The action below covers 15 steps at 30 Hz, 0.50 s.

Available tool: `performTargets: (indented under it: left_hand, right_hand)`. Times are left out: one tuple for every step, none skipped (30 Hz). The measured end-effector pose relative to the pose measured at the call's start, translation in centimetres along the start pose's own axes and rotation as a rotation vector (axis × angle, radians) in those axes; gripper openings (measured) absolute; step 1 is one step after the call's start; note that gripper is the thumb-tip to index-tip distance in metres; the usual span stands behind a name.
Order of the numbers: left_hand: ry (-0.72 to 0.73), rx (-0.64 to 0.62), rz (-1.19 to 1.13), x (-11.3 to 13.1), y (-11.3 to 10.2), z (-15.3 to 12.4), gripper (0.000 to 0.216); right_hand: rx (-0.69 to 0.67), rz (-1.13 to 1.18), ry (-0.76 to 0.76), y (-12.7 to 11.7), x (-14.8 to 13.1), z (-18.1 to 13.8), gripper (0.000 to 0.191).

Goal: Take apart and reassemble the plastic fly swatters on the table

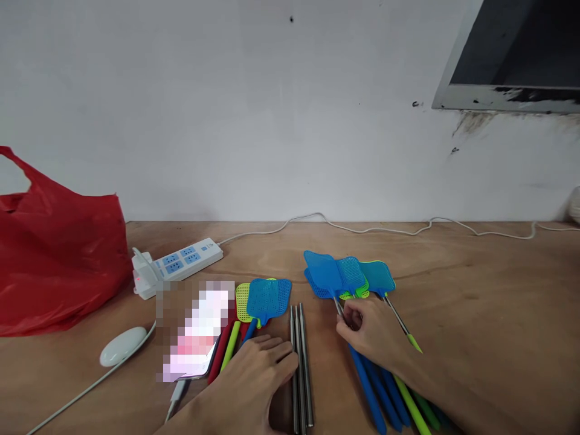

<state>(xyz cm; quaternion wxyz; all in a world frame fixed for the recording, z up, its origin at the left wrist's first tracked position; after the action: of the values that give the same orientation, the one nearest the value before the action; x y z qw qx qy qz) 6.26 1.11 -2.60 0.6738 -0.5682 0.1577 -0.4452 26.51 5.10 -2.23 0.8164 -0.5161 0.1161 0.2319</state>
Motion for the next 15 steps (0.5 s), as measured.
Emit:
performTargets:
  left_hand:
    - [0.001,0.011,-0.003,0.0,0.1,0.0,0.058]
    - [0.0,0.024,-0.006,0.1,0.1,0.0,0.06]
    - [-0.001,0.035,-0.008,0.1,0.1,0.0,0.062]
    - [0.0,0.036,-0.012,0.2,0.2,0.0,0.064]
    - [0.003,0.027,-0.015,0.3,0.2,-0.1,0.066]
    - [0.01,0.013,-0.012,0.4,0.2,-0.1,0.067]
    - [0.022,-0.004,-0.008,0.5,0.2,-0.1,0.067]
    - [0.036,-0.018,-0.002,0.6,0.2,-0.1,0.066]
    - [0.049,-0.028,0.007,0.7,0.1,-0.1,0.065]
    - [0.058,-0.032,0.017,0.8,0.0,0.0,0.063]
    - [0.063,-0.034,0.024,0.9,-0.1,0.0,0.062]
    - [0.069,-0.035,0.024,0.9,-0.2,0.0,0.062]
    - [0.071,-0.04,0.02,0.9,-0.2,0.0,0.062]
    - [0.071,-0.045,0.015,0.9,-0.3,0.1,0.061]
    - [0.07,-0.05,0.008,0.9,-0.3,0.1,0.06]
  right_hand:
    - [0.02,0.044,0.01,-0.2,0.1,0.1,0.03]
    - [0.039,0.085,0.021,-0.4,0.2,0.2,0.031]
    - [0.053,0.123,0.031,-0.5,0.3,0.3,0.032]
    - [0.064,0.16,0.04,-0.6,0.4,0.3,0.032]
    - [0.07,0.196,0.052,-0.7,0.4,0.3,0.031]
    - [0.072,0.242,0.071,-0.6,0.5,0.3,0.03]
    - [0.073,0.293,0.094,-0.6,0.6,0.3,0.029]
    - [0.074,0.343,0.12,-0.5,0.8,0.2,0.029]
    - [0.076,0.389,0.144,-0.4,0.9,0.2,0.028]
    - [0.076,0.43,0.163,-0.3,1.0,0.2,0.027]
    - [0.073,0.466,0.178,-0.2,1.1,0.2,0.027]
    - [0.065,0.5,0.188,0.0,1.1,0.2,0.028]
    - [0.053,0.534,0.198,0.1,1.2,0.2,0.029]
    - [0.037,0.577,0.211,0.2,1.2,0.3,0.031]
    - [0.021,0.62,0.225,0.3,1.1,0.3,0.033]
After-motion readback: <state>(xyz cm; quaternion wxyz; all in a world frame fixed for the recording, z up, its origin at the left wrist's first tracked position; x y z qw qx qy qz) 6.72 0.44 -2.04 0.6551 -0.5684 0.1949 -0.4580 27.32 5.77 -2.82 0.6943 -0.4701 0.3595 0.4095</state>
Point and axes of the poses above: each hand's wrist, its own z-axis towards the middle knuckle, its own y-axis out of the palm, x = y × z, the point moved 5 cm from there along z, towards the middle knuckle, and after that the axes turned 7 degrees about x, right-handed, at the moved point
